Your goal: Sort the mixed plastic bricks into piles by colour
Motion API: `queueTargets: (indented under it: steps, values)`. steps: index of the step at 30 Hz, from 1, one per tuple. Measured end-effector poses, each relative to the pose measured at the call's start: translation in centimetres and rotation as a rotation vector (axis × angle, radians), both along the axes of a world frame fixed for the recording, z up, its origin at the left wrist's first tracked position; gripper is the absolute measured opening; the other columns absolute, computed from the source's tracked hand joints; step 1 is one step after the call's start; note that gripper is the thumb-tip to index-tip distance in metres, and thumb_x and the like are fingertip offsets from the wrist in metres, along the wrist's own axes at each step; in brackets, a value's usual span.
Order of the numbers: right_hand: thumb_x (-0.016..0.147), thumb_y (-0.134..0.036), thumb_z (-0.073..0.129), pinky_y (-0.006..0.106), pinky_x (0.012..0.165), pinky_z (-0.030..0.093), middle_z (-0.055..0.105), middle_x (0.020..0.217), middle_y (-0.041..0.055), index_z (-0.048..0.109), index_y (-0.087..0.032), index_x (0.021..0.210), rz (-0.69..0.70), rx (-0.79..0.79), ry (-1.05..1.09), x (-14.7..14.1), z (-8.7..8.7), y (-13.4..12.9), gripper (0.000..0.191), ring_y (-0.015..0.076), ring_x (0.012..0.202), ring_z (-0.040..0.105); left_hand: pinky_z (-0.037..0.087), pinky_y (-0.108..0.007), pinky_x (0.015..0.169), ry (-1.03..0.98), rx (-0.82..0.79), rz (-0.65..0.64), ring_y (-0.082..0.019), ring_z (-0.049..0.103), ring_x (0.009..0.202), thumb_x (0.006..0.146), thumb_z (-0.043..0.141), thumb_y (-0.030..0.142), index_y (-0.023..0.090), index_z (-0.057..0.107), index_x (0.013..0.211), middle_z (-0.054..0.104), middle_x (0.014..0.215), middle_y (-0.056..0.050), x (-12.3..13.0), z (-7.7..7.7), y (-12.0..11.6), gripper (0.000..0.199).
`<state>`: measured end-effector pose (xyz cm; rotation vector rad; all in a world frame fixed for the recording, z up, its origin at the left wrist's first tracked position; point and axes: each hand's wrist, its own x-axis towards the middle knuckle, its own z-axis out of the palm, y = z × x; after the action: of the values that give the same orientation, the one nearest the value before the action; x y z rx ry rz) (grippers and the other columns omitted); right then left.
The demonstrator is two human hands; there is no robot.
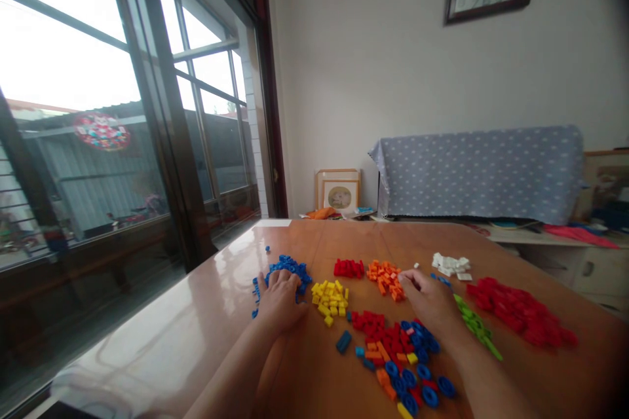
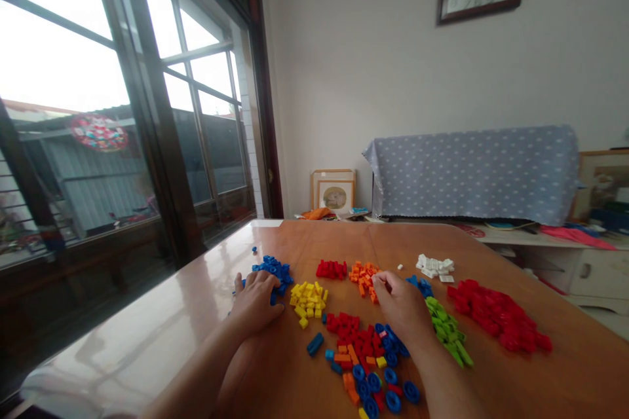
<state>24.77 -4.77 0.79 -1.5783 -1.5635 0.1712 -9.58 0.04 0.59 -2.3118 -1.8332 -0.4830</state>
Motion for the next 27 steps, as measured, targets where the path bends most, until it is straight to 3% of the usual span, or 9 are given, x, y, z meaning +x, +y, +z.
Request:
queueTargets:
  steps: [8,14,18,23,27]
  values:
    - [0.093,-0.049,0.043,0.028,0.065,0.041,0.072,0.074,0.0031,0.072,-0.020,0.092,-0.005,0.001,0.024,0.3,-0.3,0.3,0.041,0.0208,0.073,0.064,0.000,-0.063,0.117,0.016,0.043,0.125,-0.036,0.031,0.139,0.077,0.054,0.024,0.025,0.060,0.122,0.055,0.134,-0.011,0.7,-0.1,0.5,0.045]
    - [0.089,-0.044,0.046,0.026,0.059,0.036,0.069,0.068,0.0020,0.069,-0.020,0.079,-0.036,-0.156,-0.008,2.1,-1.6,1.6,0.035,0.0188,0.067,0.062,0.003,-0.057,0.120,-0.031,0.046,0.043,-0.035,0.023,0.145,0.085,0.054,0.034,0.025,0.058,0.128,0.050,0.143,-0.010,2.5,1.0,-0.4,0.044]
    - [0.088,-0.035,0.047,0.025,0.055,0.030,0.066,0.063,0.0017,0.063,-0.020,0.068,-0.052,-0.238,-0.096,2.6,-2.1,1.6,0.029,0.0159,0.063,0.059,0.017,-0.047,0.119,-0.071,0.032,-0.112,-0.031,0.033,0.138,0.086,0.055,0.029,0.026,0.061,0.124,0.055,0.136,-0.008,5.5,2.6,-1.6,0.039]
    - [0.088,-0.030,0.045,0.024,0.051,0.026,0.064,0.057,0.0003,0.061,-0.019,0.072,-0.055,-0.387,-0.013,2.4,-2.1,1.2,0.026,0.0121,0.048,0.053,0.041,-0.041,0.101,-0.119,-0.112,-0.418,-0.028,0.052,0.115,0.089,0.051,0.027,0.026,0.066,0.112,0.064,0.117,-0.009,10.9,3.2,-4.1,0.028]
    - [0.091,-0.035,0.045,0.025,0.054,0.028,0.069,0.068,0.0028,0.064,-0.019,0.075,-0.103,-0.230,-0.035,2.7,-1.3,1.1,0.029,0.0142,0.060,0.058,0.041,-0.044,0.104,-0.111,-0.149,-0.724,-0.028,0.055,0.117,0.091,0.053,0.038,0.026,0.066,0.116,0.065,0.121,-0.008,15.3,2.3,-6.4,0.031]
